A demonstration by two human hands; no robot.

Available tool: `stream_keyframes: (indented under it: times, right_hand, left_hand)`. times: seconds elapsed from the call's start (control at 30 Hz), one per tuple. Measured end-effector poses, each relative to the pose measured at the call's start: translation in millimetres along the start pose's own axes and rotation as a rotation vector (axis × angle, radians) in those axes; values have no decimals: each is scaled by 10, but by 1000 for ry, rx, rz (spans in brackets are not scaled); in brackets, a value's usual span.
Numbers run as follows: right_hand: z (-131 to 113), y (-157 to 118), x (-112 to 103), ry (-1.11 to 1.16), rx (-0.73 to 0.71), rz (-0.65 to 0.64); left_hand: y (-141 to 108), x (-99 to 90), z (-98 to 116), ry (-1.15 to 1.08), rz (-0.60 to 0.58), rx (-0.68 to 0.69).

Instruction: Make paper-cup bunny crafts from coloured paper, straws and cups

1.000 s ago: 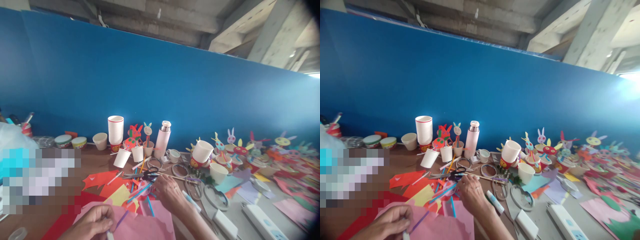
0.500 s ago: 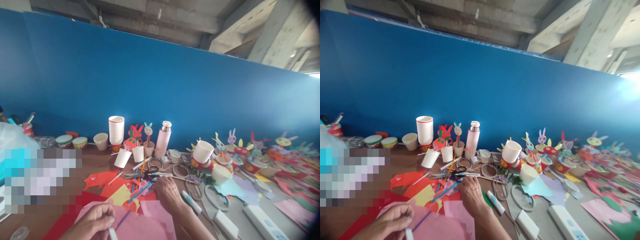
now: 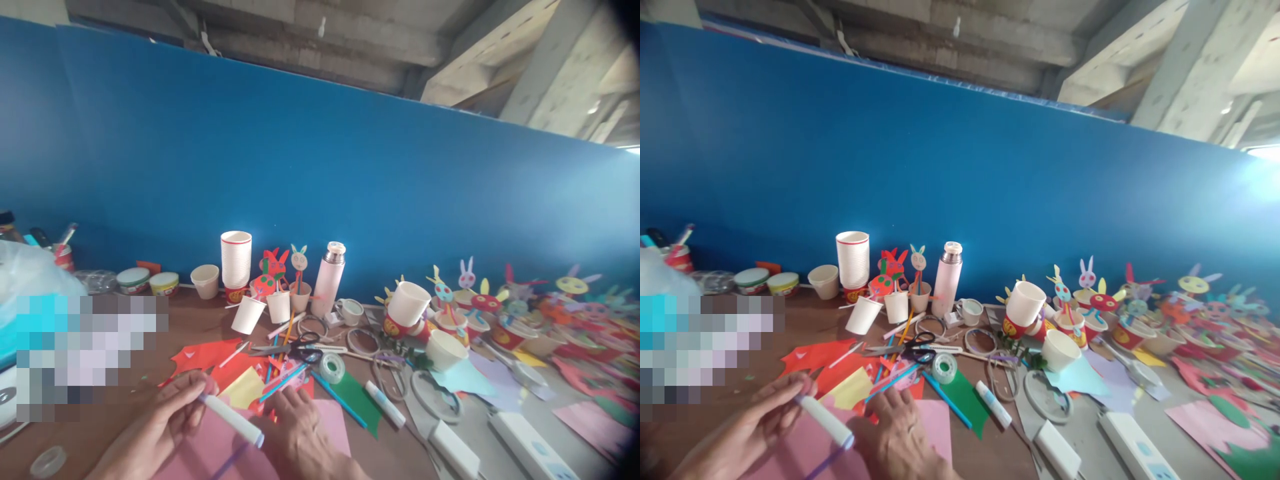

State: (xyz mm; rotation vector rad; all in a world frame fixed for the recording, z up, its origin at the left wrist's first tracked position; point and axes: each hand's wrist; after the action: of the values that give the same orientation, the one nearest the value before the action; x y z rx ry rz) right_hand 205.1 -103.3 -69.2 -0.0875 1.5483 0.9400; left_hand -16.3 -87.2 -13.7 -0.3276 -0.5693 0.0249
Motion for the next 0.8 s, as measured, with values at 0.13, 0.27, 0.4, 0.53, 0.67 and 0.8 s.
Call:
stream_keyframes:
  times: [0.13, 0.27, 0.4, 0.53, 0.67, 0.8]
  right_hand:
    - [-83, 17, 204, -50, -17, 57]
    - [83, 46, -31, -98, -134, 43]
    - [456, 60, -281, -184, 73, -41]
    - [691, 76, -306, -219, 227, -44]
    - [563, 91, -321, -175, 287, -25]
    - [282, 38, -311, -33, 232, -142]
  left_hand:
    - [110, -99, -109, -158, 83, -10]
    - [157, -116, -151, -193, 84, 21]
    - [140, -79, -90, -260, 147, 68]
    - [114, -44, -81, -270, 170, 72]
    - [104, -38, -121, -210, 125, 44]
    - [131, -80, -181, -151, 44, 46]
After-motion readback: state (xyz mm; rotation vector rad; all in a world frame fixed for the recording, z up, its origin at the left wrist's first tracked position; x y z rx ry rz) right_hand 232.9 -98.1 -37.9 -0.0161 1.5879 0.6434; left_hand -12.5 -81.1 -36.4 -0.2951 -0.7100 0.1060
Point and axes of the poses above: each hand's wrist, its own y-axis towards the middle knuckle, its own x-axis out of the palm, z = x × y, and after that the axes turned 12 degrees about -y, right-handed
